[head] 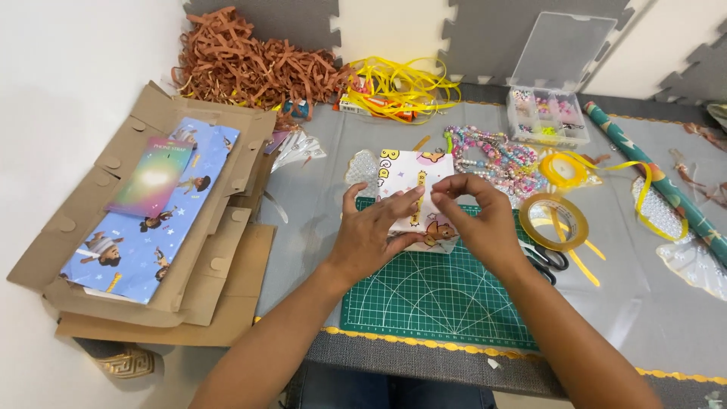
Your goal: The person wraps a small rectangular box with patterned paper, folds the edges, and secures them with clear tape. They use scissors to cut the tape and smooth the paper over the box, completing the wrapping process.
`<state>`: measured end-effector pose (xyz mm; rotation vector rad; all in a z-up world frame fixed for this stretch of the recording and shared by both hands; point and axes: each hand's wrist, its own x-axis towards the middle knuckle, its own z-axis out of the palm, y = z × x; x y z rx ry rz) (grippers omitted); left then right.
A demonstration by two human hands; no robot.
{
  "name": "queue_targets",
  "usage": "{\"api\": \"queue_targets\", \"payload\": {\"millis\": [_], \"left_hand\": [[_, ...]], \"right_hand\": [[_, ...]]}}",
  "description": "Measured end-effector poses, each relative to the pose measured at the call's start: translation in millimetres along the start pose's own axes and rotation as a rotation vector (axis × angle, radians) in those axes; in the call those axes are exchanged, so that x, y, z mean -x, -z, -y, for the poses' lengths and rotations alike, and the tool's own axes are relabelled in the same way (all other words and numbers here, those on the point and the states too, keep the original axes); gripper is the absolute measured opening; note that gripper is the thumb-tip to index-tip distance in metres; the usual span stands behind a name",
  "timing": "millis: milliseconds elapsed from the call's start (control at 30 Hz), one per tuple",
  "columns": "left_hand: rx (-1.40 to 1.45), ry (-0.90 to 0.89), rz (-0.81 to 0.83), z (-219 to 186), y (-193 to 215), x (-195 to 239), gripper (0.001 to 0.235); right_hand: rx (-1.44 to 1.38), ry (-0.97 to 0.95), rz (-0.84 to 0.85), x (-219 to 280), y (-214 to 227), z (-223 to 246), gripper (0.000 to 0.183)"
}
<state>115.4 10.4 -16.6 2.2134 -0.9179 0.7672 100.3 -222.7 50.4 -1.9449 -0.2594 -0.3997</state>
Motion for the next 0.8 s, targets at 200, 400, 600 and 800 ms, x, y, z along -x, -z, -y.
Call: {"api": "queue_targets", "payload": {"millis": [200, 400, 600, 800], "left_hand": [[-0.036, -0.035, -0.029, 5, -12, 6, 0.078], [-0.023, -0.042, -0.023, 3, -10, 7, 0.079], [-0.009, -0.026, -0.004, 2, -9, 8, 0.077], [-0.004, -0.03, -0.008, -2, -4, 3, 0.079]], "right_hand": [[-0.301, -0.248, 0.057, -3, 5, 23, 0.03], [0.011, 0.18, 0.035, -7, 23, 24, 0.021], [0.483, 0.724, -0.194, -7, 18, 20, 0.031], [0.57, 0.868, -0.272, -7, 16, 7, 0.013]]}}
